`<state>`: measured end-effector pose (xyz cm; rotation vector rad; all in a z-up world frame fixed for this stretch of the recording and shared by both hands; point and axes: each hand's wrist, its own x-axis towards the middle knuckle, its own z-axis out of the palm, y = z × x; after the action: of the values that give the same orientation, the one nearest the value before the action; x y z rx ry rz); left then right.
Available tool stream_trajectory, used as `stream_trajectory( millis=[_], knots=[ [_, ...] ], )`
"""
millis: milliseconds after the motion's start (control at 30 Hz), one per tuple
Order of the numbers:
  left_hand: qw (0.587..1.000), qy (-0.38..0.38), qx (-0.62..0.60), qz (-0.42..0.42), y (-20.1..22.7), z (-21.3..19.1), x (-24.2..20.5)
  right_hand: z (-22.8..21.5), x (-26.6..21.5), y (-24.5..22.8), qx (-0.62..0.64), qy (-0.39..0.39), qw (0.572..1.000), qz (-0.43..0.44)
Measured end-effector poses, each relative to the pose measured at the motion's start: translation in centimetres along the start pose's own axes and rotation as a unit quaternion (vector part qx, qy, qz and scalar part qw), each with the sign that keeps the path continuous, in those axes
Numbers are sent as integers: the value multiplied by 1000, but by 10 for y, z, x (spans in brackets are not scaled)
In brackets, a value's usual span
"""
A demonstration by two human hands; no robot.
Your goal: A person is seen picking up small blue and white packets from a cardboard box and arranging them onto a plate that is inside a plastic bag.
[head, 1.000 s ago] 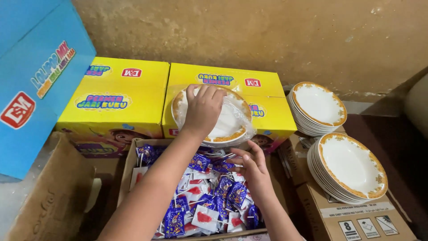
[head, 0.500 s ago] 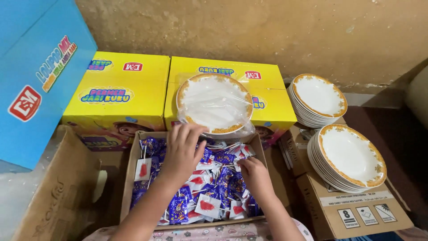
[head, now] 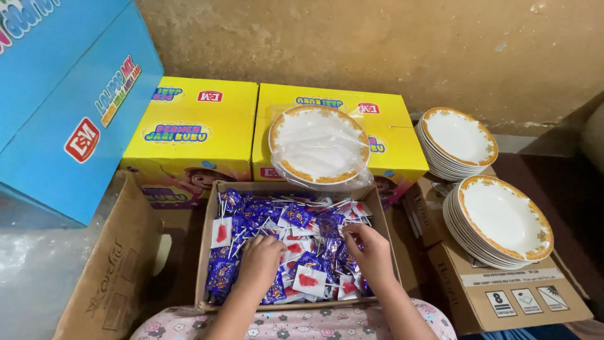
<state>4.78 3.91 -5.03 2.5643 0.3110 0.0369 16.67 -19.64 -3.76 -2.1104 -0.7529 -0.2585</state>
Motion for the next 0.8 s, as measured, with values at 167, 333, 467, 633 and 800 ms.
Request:
stream_trajectory(
  millis=[167, 333, 467, 633, 800],
  knots=[
    [995, 74, 62, 1, -19, 18, 6, -3, -6, 30, -190, -112, 972, 79],
    [989, 56, 134, -30, -13, 17, 4, -24, -3, 4, -267, -91, 954, 99],
    [992, 98, 80, -10, -9, 8, 2, -55, 7, -57, -183, 63, 981, -1],
    [982, 178, 36, 49, -5, 5, -2, -34, 42, -78, -217, 148, 953, -148],
    [960, 261, -34, 96, -1, -9, -11, 30, 100, -53, -382, 63, 909, -153]
  ],
)
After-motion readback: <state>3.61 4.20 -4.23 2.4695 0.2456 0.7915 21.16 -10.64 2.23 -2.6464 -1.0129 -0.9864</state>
